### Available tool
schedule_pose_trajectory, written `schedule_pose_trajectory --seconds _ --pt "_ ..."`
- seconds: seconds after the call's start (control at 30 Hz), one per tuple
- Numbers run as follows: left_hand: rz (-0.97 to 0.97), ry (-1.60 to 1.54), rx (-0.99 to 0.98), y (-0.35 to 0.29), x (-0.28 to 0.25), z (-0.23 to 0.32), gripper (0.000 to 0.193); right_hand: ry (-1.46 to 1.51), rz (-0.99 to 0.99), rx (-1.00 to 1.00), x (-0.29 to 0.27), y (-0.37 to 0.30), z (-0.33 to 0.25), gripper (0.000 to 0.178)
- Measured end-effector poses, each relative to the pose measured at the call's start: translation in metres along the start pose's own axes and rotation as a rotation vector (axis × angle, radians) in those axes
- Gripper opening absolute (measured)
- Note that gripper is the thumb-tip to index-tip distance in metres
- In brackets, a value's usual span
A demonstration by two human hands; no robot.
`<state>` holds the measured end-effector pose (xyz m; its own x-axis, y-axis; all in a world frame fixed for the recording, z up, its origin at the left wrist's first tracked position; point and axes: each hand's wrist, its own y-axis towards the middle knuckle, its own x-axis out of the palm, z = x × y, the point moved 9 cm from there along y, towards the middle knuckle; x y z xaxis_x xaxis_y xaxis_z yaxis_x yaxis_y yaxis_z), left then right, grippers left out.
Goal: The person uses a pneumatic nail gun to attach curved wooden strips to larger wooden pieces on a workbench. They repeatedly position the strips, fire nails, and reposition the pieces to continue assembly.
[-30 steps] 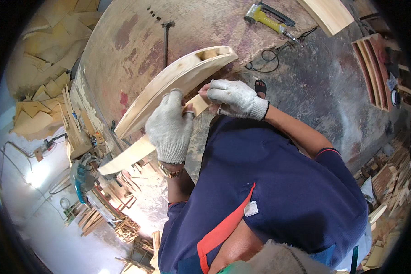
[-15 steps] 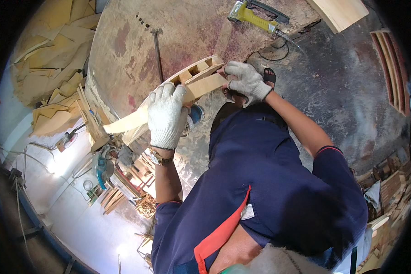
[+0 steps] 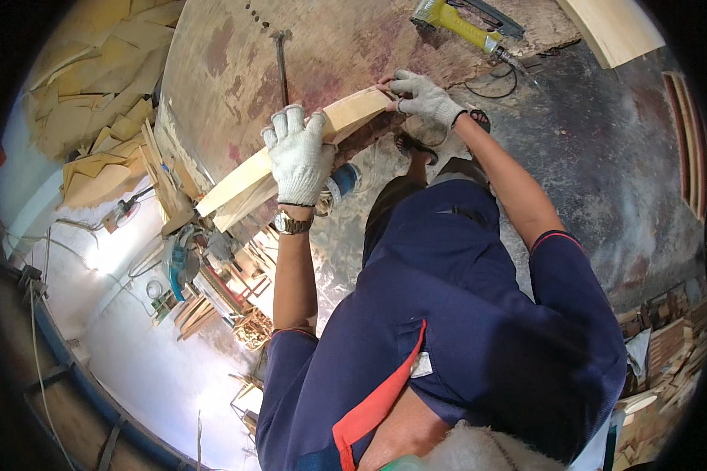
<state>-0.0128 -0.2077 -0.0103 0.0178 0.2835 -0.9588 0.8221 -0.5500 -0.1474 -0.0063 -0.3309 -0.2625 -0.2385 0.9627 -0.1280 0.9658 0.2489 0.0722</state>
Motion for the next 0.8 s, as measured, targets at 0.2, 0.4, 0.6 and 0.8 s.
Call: schedule_pose_trajectory --seconds 0.2,0.4,0.6,0.8 --pt "-0.055 -0.093 -0.008 -0.002 0.015 -0.006 0.046 -0.01 -0.038 0.054 0.002 0.002 0.003 0.053" --pt "-0.045 -0.108 -0.002 -0.001 0.015 -0.008 0.045 0.001 -0.066 0.095 -0.006 0.003 -0.009 0.049" --pt "-0.07 -0.115 -0.021 0.0 0.018 -0.01 0.048 0.03 -0.157 0.072 -0.008 0.008 -0.01 0.041" --pt "-0.114 -0.116 -0.06 0.002 0.018 -0.012 0.048 -0.042 -0.122 -0.011 -0.01 0.006 -0.014 0.039"
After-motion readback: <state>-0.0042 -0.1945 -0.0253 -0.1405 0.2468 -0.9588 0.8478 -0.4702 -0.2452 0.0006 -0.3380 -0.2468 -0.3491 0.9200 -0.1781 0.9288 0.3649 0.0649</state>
